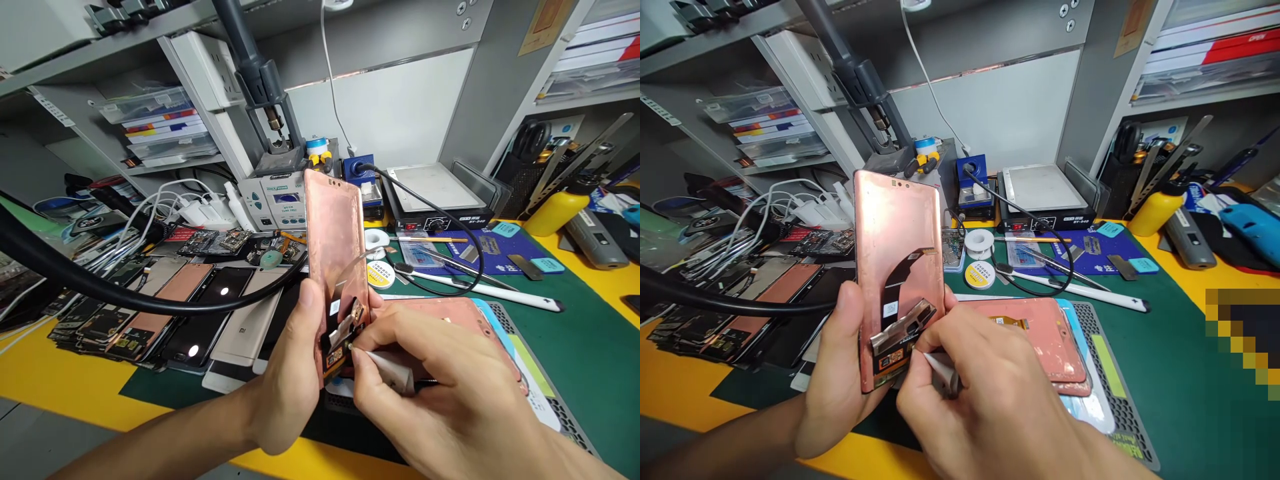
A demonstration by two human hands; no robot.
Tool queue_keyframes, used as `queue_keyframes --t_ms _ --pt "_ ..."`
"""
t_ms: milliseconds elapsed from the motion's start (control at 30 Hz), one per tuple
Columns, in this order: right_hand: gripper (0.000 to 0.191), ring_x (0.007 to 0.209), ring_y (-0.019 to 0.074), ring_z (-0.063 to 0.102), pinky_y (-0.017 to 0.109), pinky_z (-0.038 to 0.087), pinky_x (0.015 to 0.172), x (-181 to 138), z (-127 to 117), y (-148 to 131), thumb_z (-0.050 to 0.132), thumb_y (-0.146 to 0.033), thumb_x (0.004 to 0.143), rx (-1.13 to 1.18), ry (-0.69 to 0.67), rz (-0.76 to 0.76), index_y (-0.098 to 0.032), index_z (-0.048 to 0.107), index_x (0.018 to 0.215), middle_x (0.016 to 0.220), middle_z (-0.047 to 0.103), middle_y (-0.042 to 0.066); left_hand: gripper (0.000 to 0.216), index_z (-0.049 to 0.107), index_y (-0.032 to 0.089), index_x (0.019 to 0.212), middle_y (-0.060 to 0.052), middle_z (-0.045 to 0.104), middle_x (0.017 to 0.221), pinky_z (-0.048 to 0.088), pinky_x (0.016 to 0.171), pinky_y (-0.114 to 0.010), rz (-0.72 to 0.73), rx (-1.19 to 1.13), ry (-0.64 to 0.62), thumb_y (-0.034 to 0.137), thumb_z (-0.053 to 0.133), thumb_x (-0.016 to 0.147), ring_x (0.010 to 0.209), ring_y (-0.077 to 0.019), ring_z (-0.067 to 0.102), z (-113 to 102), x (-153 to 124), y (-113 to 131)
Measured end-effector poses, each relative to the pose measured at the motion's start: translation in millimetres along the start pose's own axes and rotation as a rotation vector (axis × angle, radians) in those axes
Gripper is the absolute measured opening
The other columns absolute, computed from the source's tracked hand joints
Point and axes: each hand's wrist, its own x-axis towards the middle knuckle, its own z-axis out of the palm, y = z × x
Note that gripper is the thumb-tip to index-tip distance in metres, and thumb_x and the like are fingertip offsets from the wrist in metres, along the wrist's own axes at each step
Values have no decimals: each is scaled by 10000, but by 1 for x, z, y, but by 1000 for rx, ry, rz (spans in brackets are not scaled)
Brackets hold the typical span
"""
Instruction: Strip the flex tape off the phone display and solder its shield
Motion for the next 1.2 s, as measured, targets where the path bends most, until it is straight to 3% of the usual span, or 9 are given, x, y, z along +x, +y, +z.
queue_keyframes --t_ms 233,367,567,800,967,1200 --pt "175 565 101 500 267 405 532 -1 1 1 573 -53 878 -8 11 -30 -172 668 792 674 567 -21 748 738 167 1241 -100 742 1331 360 1249 -457 -2 40 70 768 389 963 1489 -369 469 -9 -5 -6" --pt "190 560 92 481 255 401 529 -1 -1 -2 568 -32 855 -21 4 -33 -176 647 761 670 551 -26 758 737 162 1239 -101 729 1351 332 1264 -453 3 35 25 776 396 955 1506 -370 444 -10 -4 -7" --pt "204 552 93 490 256 408 530 1 -1 0 546 -53 901 -11 11 -18 -172 669 790 667 555 -25 760 746 184 1218 -93 744 1322 366 1244 -461 -30 35 76 810 436 917 1482 -381 475 -10 -4 -7" --pt "188 555 91 494 255 399 526 2 -1 -4 569 -38 849 -5 -7 -24 -184 635 749 659 550 -30 734 725 180 1252 -89 742 1331 351 1245 -424 16 32 28 762 378 971 1461 -345 505 -7 -3 -4" --pt "199 550 97 513 262 415 527 3 0 -2 546 -52 889 5 6 -8 -169 669 785 666 569 -18 729 725 165 1253 -101 784 1242 346 1245 -449 16 36 -1 743 373 984 1412 -348 562 -4 -1 -3" --pt "177 557 98 491 259 405 534 1 1 1 593 -30 878 1 31 -45 -163 697 823 672 578 -18 726 737 171 1237 -89 754 1314 310 1269 -446 15 40 12 744 369 984 1481 -349 480 -6 -2 -4"
